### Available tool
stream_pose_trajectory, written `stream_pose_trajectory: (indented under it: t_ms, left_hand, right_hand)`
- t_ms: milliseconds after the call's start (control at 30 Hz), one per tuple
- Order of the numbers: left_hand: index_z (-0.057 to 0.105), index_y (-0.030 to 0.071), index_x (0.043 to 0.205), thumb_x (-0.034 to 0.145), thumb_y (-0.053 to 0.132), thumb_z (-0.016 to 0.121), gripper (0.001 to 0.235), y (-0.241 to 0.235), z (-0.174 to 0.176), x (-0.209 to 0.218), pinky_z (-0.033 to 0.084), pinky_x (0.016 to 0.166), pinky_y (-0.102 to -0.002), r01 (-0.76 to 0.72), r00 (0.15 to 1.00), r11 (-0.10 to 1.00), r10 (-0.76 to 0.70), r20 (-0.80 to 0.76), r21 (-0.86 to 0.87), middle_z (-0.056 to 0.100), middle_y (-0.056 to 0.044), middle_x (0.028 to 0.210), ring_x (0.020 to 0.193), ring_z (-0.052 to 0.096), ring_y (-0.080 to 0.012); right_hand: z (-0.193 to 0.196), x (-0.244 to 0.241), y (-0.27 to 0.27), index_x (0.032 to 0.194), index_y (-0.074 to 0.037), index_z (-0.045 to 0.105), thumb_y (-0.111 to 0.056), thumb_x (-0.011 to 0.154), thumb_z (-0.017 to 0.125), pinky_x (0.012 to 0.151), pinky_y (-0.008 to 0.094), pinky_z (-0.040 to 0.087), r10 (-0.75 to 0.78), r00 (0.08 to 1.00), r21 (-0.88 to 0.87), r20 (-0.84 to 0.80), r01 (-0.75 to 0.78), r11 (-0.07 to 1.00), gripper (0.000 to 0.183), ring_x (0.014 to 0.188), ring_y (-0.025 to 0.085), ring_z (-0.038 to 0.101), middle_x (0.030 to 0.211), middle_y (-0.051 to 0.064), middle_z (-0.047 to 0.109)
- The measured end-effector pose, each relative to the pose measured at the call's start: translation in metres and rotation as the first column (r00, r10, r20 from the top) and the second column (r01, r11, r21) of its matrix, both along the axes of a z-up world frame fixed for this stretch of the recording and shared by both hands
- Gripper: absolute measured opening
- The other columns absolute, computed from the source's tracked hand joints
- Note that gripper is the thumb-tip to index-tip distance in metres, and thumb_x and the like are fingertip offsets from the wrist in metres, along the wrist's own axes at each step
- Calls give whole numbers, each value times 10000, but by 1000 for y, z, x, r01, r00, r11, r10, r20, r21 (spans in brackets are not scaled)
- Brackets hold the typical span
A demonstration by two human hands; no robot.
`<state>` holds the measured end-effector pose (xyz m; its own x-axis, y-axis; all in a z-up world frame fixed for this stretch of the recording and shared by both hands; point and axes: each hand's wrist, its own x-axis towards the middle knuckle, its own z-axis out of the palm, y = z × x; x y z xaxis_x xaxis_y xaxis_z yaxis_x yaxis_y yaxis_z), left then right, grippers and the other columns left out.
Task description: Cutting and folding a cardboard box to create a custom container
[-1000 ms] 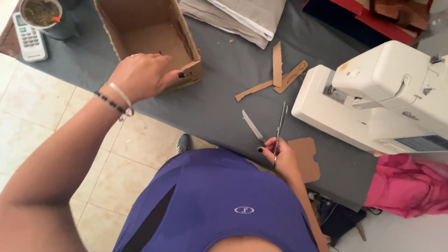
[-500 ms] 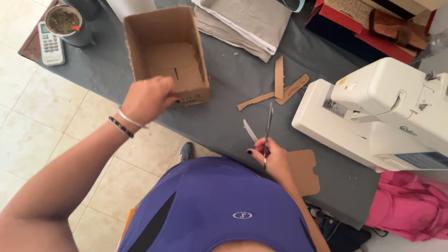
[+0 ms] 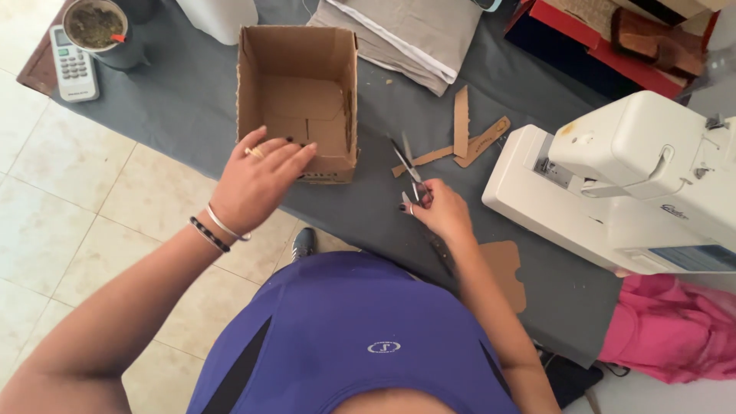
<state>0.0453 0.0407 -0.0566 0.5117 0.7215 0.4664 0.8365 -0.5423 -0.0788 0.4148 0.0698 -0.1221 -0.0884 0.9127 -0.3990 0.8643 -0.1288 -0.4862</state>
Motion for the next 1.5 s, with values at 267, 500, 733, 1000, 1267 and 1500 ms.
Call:
stream_pose_trajectory:
  t_ms: [267,500,733,1000,1267,1500]
  left_hand:
    - [627,222,994,989,268,572,72,-2,-58,-5,478,1075,-369,-40,998,989,34,-45,-139,699,46,835,889,716,-132]
    - [564,182,877,1033,267,501,189,5,-65,-12,565,837,-363,61,994,987,-47,97,-146,633,-12,688,716,718,-216]
    - [581,242,858,987,256,523,142,15,-48,-25,514,956,-362,110,985,976,-83,148,-185,665,41,708,773,718,-168]
    - [718,104,984,846,41,721,152,37,33,-97,208,1216,-690,422,766,694,72,639,-584,731,-65,986,1112,665,-348]
    - [727,99,974,881,66,760,104,44,-5,-111,249,1238,-648,380,724,739,137,676,-557,720,-78,984,1121,679,-353]
    - [699,83,1085,776,144,776,324,27,145,-23,538,898,-553,254,898,841,-21,439,-479,708,-156,922,896,698,-414]
  right_hand:
    - [-18,4,17,1074,-200,743,-374,841,769,718,483,599,154,875,166,459,-255,953,292,826,350,768,851,83,742]
    - [73,-115,5,1407,-194,618,-435,1015,614,1154,466,358,595,764,868,251,-449,211,461,1270,207,589,1239,21,661]
    - [65,-134,21,889,-132,637,-211,1003,672,1120,471,457,601,757,904,256,-407,128,143,843,185,679,732,20,566]
    - [156,-62,37,1379,-66,619,-280,1073,622,1106,440,493,515,787,819,-339,-22,573,374,1346,295,522,1407,132,564]
    - [115,-59,22,1412,-139,630,-254,1046,682,1130,445,466,443,840,759,-314,-59,649,387,1355,293,541,1441,123,547]
    - [161,-70,-1,1388,-69,621,-502,852,843,1183,427,419,500,800,810,-332,-30,586,723,1393,337,501,1474,168,495]
